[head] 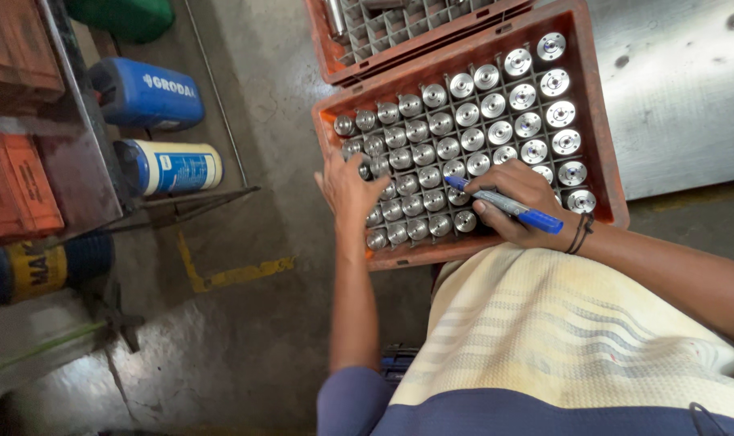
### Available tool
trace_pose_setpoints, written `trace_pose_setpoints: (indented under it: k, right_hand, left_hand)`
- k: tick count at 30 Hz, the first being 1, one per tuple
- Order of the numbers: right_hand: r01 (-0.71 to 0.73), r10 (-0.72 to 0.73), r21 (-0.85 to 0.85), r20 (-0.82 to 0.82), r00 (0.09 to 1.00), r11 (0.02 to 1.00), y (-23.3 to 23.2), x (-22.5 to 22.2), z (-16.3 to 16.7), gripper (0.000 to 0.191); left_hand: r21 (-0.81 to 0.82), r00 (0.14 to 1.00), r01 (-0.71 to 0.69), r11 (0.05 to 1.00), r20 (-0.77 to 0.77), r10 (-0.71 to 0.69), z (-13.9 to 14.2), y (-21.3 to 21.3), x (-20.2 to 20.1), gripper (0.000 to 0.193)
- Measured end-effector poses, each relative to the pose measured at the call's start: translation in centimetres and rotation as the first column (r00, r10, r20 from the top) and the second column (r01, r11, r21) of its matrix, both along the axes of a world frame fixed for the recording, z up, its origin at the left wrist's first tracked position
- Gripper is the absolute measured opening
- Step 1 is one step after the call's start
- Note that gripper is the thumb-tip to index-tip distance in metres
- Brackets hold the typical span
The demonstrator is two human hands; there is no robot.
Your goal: The person picks up small cylindrical metal parts from a crate, marks them with a blue marker, and places them back. The person repeats this process for multiple parts.
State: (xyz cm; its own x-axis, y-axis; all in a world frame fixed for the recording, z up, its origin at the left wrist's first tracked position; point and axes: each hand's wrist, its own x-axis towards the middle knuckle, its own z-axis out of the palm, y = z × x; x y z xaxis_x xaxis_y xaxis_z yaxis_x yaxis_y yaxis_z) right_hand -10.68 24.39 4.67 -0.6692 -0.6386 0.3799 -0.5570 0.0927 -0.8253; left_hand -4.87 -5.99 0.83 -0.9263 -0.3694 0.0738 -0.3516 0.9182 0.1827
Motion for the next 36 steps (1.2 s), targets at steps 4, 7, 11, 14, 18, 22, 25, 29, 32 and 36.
trace_pose_setpoints:
  k: [4, 7, 11, 14, 18, 22, 25, 29, 32, 36]
  right_hand:
    - [0.002, -0.002, -0.017, -0.006, 1.0, 1.0, -0.1, 0.0, -0.2, 0.017]
    - [0.009, -0.009, -0.028, 0.001, 1.0, 1.0, 0.2, 0.0, -0.2, 0.017]
    - [0.058, -0.06, -0.042, -0.039, 0.997, 0.997, 0.7, 0.2, 0.2, 0.017]
    - [0.042, -0.045, -0.041, -0.082, 0.996, 0.998, 0.4, 0.3, 0.5, 0.013]
    - [-0.238, 0.21, -0.043, -0.339, 0.917, 0.97, -1.4, -0.1, 0.2, 0.015]
    - [-0.162, 0.148, -0.01, -0.353, 0.924, 0.987, -2.5, -0.1, -0.2, 0.016]
    - [-0.195, 0.181, -0.02, -0.29, 0.94, 0.981, -2.2, 0.5, -0.2, 0.015]
    - [-0.09, 0.075, -0.088, -0.169, 0.983, 0.992, -1.6, 0.8, -0.1, 0.016]
    - [-0.227, 0.205, -0.105, -0.187, 0.961, 0.968, -1.8, 0.6, -0.2, 0.016]
    - [-0.146, 0.134, -0.061, -0.161, 0.978, 0.987, -2.1, 0.7, -0.3, 0.017]
  left_hand:
    - [0.111, 0.995, -0.007, 0.994, 0.103, -0.004, -0.5, -0.5, -0.7, 0.053]
    - [0.135, 0.996, 0.01, 0.991, 0.083, -0.021, 0.5, -0.5, -0.4, 0.044]
    - [0.073, 0.884, 0.27, 0.96, -0.415, -0.217, 3.1, -1.0, 1.2, 0.041]
    - [0.925, 0.78, 0.379, 0.015, -0.328, 0.533, 2.8, 0.6, 2.1, 0.054]
    - [0.904, 0.867, 0.257, -0.341, -0.06, 0.494, -1.0, 5.2, 1.5, 0.043]
    - [0.974, 0.877, 0.211, -0.084, -0.15, 0.457, -3.6, 8.3, 1.0, 0.039]
    - [0.939, 0.835, 0.18, -0.292, 0.011, 0.55, -3.9, 8.9, 1.1, 0.035]
    - [0.97, 0.86, 0.139, -0.199, -0.019, 0.509, -3.6, 8.9, 1.0, 0.037]
    - [0.964, 0.861, 0.089, -0.251, 0.052, 0.506, -3.9, 8.8, 0.8, 0.045]
    - [0.87, 0.876, 0.224, -0.438, 0.017, 0.482, -3.7, 8.2, 0.7, 0.041]
